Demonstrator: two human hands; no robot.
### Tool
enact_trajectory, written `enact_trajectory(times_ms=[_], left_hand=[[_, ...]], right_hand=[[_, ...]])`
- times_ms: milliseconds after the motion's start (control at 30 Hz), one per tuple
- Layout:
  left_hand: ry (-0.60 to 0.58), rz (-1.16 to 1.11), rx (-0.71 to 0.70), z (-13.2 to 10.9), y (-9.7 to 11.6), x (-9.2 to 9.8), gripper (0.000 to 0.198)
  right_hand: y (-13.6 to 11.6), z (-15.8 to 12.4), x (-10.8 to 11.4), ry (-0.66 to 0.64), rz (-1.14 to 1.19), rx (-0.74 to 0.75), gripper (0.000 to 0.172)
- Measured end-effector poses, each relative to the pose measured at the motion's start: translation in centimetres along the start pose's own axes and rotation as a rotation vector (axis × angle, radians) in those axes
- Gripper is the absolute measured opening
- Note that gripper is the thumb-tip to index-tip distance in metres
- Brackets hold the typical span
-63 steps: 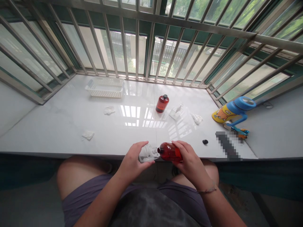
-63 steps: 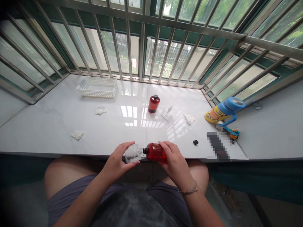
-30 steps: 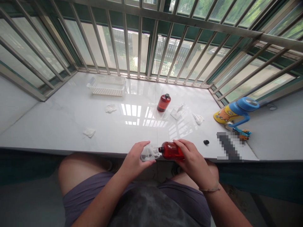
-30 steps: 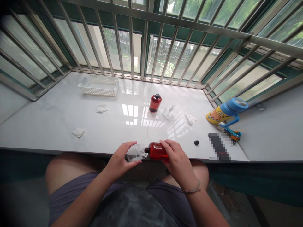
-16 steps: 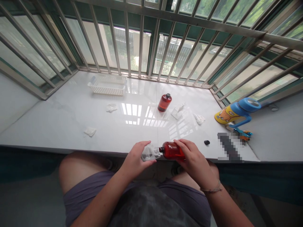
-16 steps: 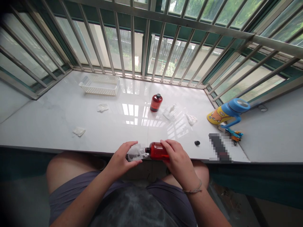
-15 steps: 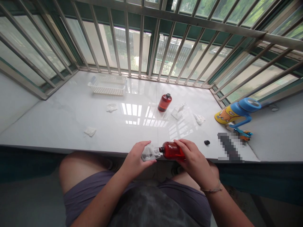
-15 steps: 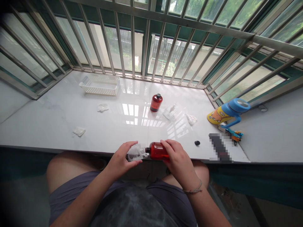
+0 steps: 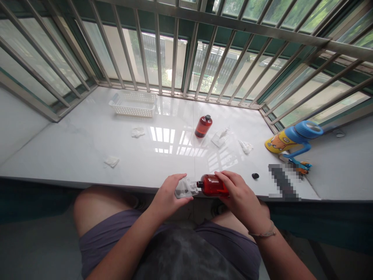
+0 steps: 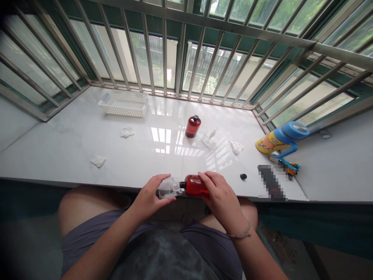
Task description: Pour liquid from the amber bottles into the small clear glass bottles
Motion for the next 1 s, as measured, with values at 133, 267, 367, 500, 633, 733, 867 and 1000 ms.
enact_trajectory(times_ms=[133, 267, 367, 500, 633, 733, 867, 1000], left_hand=[[-0.012, -0.004, 0.009, -0.03, -0.09, -0.13, 0.075], [-0.008, -0.012, 0.013, 0.01, -0.09, -0.09, 0.074], [-0.002, -0.011, 0.009, 0.01, -0.09, -0.06, 0.074], [0.009, -0.011, 0.001, -0.03, -0.18, -0.09, 0.074], [0.008, -0.016, -0.001, -0.02, -0.22, -0.13, 0.074], [-0.001, -0.017, 0.011, -0.01, -0.19, -0.15, 0.074], [-0.005, -0.02, 0.023, -0.02, -0.19, -0.21, 0.074], [-0.006, -0.024, 0.018, -0.04, -0.28, -0.3, 0.074]], right_hand=[[0.0, 0.03, -0.02, -0.015, -0.001, 0.0, 0.072], [0.03, 0.05, -0.02, -0.019, 0.0, -0.001, 0.072], [0.05, 0.05, -0.03, -0.021, -0.005, 0.0, 0.071], [0.02, 0.09, 0.02, -0.019, -0.006, 0.001, 0.07], [0.0, 0.13, 0.11, -0.02, -0.014, -0.003, 0.069], [-0.02, 0.15, 0.15, -0.025, -0.018, 0.0, 0.069], [-0.08, 0.19, 0.21, -0.024, -0.016, 0.005, 0.07], [-0.12, 0.24, 0.29, -0.01, -0.022, 0.011, 0.07]])
Point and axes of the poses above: each hand's wrist, its own z-axis towards the middle knuckle, its own x-axis out of the back of the hand, y = z × x, the point moved 5 cm from there along z, towards the middle knuckle, and after that the axes turned 2 degrees about y, right-handed, at the moved point
